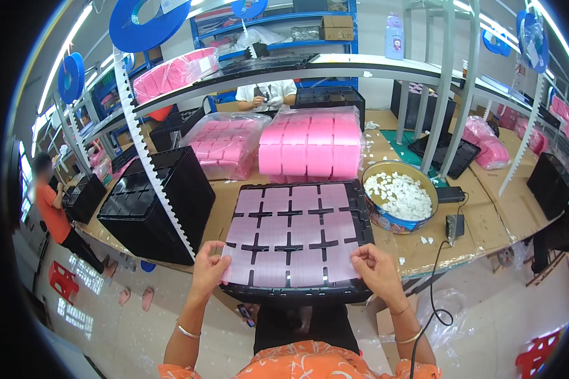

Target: The person assembles plastic components by hand, inserting cross-shaped dividers into black plastic trays and then applying white plastic strips to them.

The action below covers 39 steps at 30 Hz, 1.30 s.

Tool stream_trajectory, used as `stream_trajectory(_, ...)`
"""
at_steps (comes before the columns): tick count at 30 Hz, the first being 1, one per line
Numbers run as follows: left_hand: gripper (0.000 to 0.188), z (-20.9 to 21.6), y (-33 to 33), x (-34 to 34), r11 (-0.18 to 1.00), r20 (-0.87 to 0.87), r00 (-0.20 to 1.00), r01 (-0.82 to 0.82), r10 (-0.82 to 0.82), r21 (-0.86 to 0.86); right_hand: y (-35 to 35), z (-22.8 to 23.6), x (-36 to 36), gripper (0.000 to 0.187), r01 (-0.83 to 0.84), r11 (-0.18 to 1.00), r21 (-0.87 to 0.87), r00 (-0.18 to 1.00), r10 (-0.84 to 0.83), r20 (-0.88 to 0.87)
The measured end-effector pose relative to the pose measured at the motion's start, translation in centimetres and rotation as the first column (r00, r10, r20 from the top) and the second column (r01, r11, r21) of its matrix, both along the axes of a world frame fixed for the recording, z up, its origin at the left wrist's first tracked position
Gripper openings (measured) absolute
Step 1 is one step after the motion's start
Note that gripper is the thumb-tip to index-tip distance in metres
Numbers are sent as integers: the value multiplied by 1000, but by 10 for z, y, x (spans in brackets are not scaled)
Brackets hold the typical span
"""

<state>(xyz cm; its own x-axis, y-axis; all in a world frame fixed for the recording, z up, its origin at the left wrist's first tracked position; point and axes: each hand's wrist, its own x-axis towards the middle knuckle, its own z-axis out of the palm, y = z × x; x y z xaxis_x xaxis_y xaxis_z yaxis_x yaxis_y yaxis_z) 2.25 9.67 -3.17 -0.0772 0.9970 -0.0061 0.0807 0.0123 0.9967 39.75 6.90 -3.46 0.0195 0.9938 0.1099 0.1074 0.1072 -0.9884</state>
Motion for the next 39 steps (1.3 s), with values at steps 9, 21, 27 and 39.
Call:
stream_trajectory(9, 33, 1, 12, 14, 997, -248, 968, -23, 41, 77, -8, -9, 0, 11, 125, 987, 105, 964, -146, 222)
stream_trajectory(21, 42, 20, 38, 41, 832, -684, 682, 202, 259, 517, 46, 18, 2, 31, 20, 836, 549, 757, -371, 538)
stream_trajectory(27, 69, -18, 126, 75, 858, -894, 406, 375, 188, 351, 140, -16, -17, 50, -314, 847, 429, 555, -202, 807)
stream_trajectory(39, 71, -26, 172, 35, 906, -979, 192, 400, 62, 136, 189, -40, 10, 60, -255, 881, 397, 200, -354, 914)
